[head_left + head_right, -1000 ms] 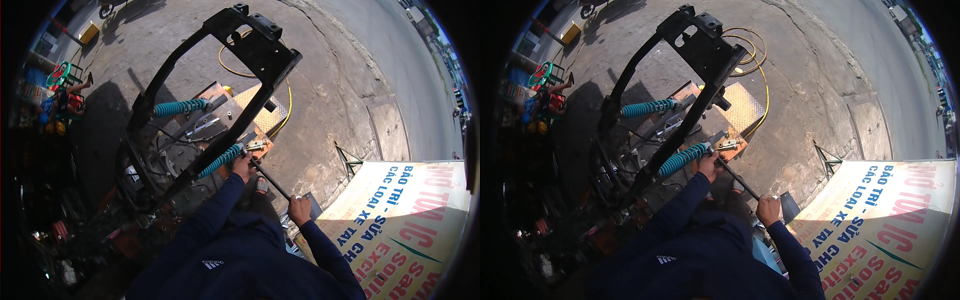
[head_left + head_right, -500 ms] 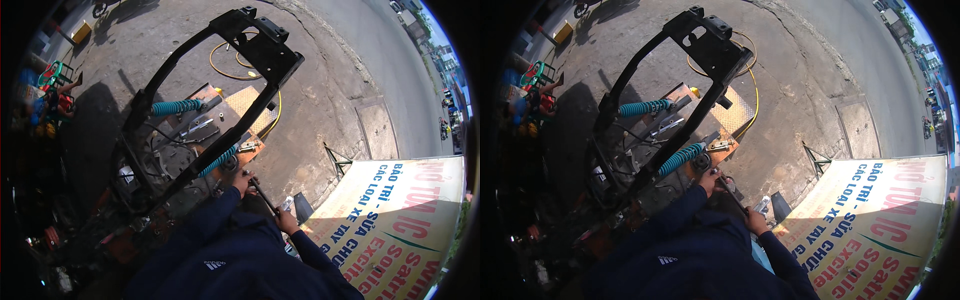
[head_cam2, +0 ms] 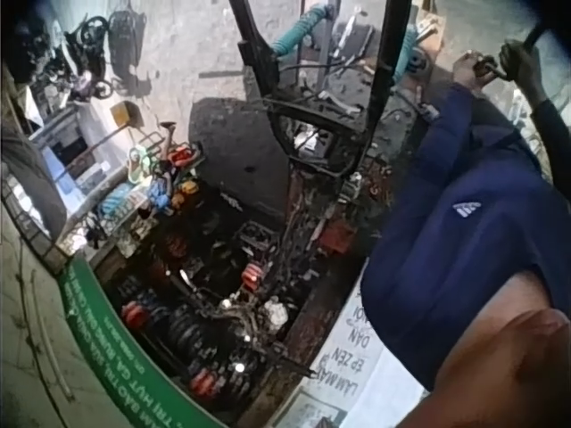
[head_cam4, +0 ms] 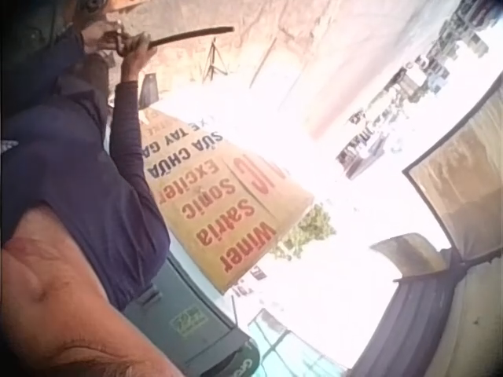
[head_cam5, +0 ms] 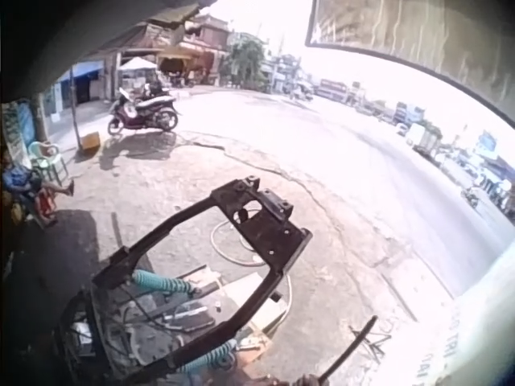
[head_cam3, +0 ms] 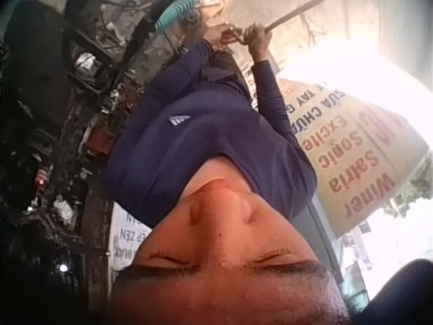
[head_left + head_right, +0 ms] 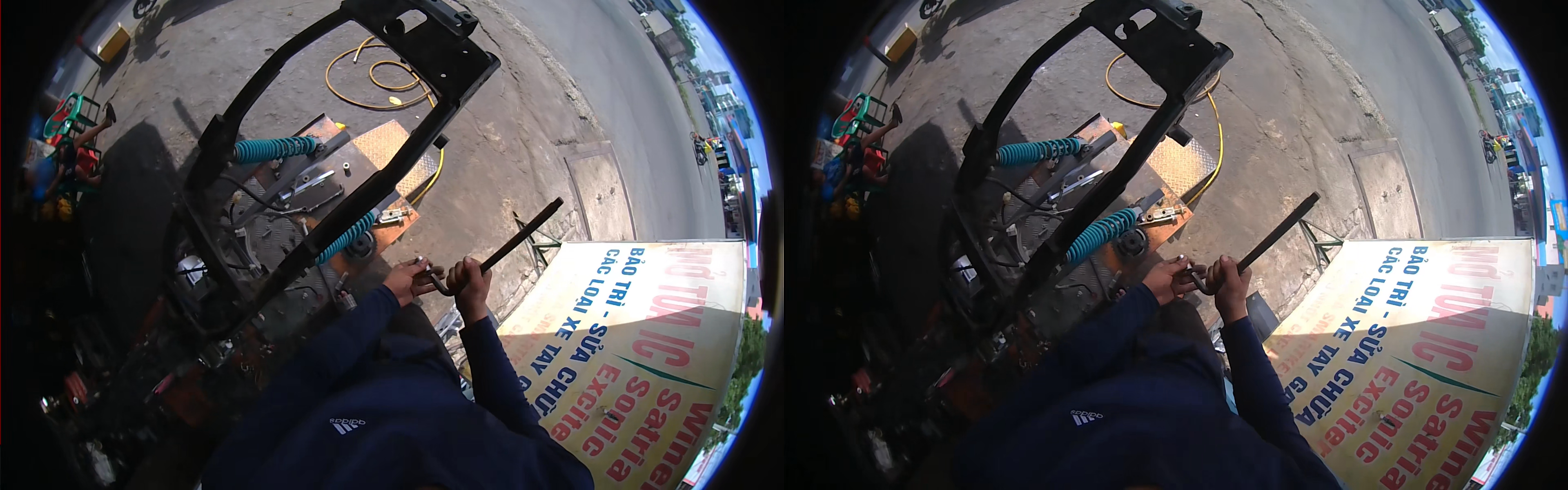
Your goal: Manually tightening components on a motorcycle frame using a hand tool.
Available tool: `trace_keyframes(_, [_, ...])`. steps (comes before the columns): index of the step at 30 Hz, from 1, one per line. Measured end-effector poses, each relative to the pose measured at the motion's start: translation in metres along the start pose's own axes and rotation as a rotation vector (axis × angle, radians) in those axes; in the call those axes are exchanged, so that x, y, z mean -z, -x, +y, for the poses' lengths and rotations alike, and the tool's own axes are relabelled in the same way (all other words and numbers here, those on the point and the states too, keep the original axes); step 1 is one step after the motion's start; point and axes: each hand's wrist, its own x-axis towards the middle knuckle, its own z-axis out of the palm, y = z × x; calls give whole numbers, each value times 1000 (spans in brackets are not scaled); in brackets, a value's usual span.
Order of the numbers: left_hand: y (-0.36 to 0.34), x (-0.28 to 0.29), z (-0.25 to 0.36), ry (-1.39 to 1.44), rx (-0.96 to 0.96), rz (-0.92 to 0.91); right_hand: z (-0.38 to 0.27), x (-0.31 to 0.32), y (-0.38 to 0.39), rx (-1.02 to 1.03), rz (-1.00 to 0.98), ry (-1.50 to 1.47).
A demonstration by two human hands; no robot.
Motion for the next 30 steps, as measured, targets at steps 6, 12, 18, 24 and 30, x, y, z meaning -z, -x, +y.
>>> trace_keyframes(6, [27,-17,13,-77,-96,-33,14,-21,-17,105,-8,-71])
trace_keyframes(12, [-1,12,5,394,-345,14,13,-55,-32,248,-13,-25])
trace_keyframes(18, [-32,20,19,610,-470,40,-50,-11,-106,85,-111,-186])
trace_keyframes(24, [-63,28,25,683,-601,191,-82,-36,-108,66,-252,279])
trace_keyframes(30, [-69,5,26,749,-734,266,-150,-40,-129,1,-843,653])
